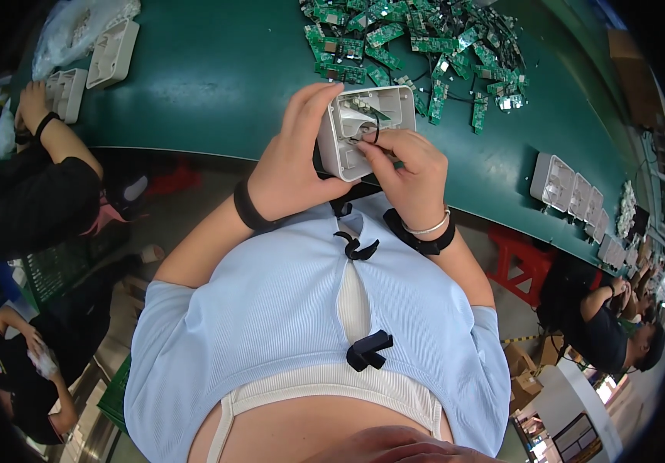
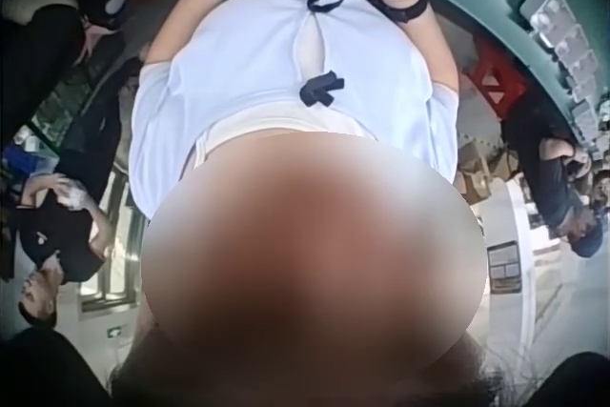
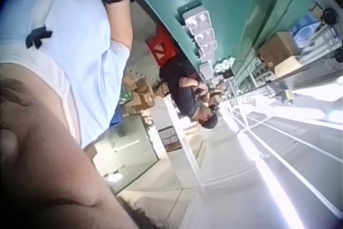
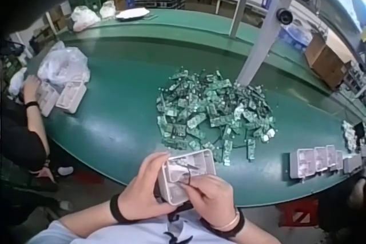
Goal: The person assembles electronic devices by picking up a plastic housing, connecting a wire to a circuit board, and inserting the board into the housing. After pressing the components into place, the person sets the completed housing aside and repeats the process.
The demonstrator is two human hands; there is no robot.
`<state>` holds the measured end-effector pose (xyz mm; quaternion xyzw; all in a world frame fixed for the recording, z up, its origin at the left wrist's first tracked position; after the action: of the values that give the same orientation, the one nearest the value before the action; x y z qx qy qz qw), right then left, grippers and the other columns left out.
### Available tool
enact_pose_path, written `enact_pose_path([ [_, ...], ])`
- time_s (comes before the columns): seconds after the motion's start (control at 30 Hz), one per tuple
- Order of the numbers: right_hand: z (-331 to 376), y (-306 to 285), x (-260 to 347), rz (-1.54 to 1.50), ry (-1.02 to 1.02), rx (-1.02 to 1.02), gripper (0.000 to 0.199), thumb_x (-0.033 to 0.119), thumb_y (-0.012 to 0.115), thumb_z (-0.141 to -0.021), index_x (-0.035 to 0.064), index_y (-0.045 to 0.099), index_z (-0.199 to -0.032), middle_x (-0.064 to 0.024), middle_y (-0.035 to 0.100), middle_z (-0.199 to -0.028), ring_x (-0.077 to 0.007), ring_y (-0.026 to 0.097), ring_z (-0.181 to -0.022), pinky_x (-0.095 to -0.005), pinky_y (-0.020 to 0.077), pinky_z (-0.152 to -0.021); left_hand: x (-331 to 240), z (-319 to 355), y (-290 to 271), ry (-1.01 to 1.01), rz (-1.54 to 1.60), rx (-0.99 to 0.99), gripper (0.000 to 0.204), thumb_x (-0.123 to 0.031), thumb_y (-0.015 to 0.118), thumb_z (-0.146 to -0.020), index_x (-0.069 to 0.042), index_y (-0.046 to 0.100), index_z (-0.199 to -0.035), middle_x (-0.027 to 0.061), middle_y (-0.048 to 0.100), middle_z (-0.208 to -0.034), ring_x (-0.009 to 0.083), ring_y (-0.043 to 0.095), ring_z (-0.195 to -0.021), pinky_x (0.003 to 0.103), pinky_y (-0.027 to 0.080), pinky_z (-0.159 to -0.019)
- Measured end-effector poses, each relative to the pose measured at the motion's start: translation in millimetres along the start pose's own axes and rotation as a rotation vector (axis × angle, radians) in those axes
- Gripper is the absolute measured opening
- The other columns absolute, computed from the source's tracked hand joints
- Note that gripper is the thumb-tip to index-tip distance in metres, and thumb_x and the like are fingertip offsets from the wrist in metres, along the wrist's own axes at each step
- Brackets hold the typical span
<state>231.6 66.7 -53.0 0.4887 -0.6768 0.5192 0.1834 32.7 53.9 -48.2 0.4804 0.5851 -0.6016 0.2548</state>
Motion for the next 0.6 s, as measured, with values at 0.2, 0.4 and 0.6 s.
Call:
enact_pose_path([
  [0.2, -5, 6, 0, -0.018, -0.153, 0.013, 0.015, -0.002, 0.083, -0.083, 0.0021, 0.078, -0.096, -0.0119, 0.079, -0.093, -0.0293, 0.075, -0.082, -0.0362, 0.0590, -0.074, 1, 0, 3, 0.023, -0.002, 0.001, 0.108, -0.009, 0.091, -0.073, -0.008, 0.030, -0.162, 0.0185, 0.035, -0.158, 0.0353, 0.048, -0.143, 0.044, 0.051, -0.112],
  [0.4, 2, 4, 1, 0.023, -0.080, 0.032, 0.015, -0.002, 0.083, -0.082, 0.0027, 0.077, -0.095, -0.0113, 0.079, -0.093, -0.0301, 0.075, -0.081, -0.0371, 0.0587, -0.073, 8, 2, 7, 0.050, 0.051, -0.039, 0.106, -0.006, 0.086, -0.070, -0.009, 0.030, -0.160, 0.0220, 0.036, -0.155, 0.0438, 0.056, -0.133, 0.046, 0.056, -0.104],
  [0.6, 9, 3, 2, 0.001, 0.066, -0.011, 0.014, -0.001, 0.084, -0.083, 0.0018, 0.077, -0.095, -0.0105, 0.079, -0.093, -0.0277, 0.076, -0.082, -0.0355, 0.0589, -0.073, 8, 2, 8, 0.039, 0.089, -0.029, 0.106, -0.004, 0.086, -0.069, -0.009, 0.031, -0.160, 0.0215, 0.034, -0.155, 0.0427, 0.052, -0.136, 0.045, 0.053, -0.108],
])
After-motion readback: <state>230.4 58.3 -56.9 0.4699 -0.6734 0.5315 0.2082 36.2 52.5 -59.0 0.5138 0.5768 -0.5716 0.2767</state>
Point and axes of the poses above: each hand's wrist, its own z-axis away from the middle knuckle, its own y-axis out of the palm, x = y × z, the point moved 2 cm from there along -z, towards the middle knuckle
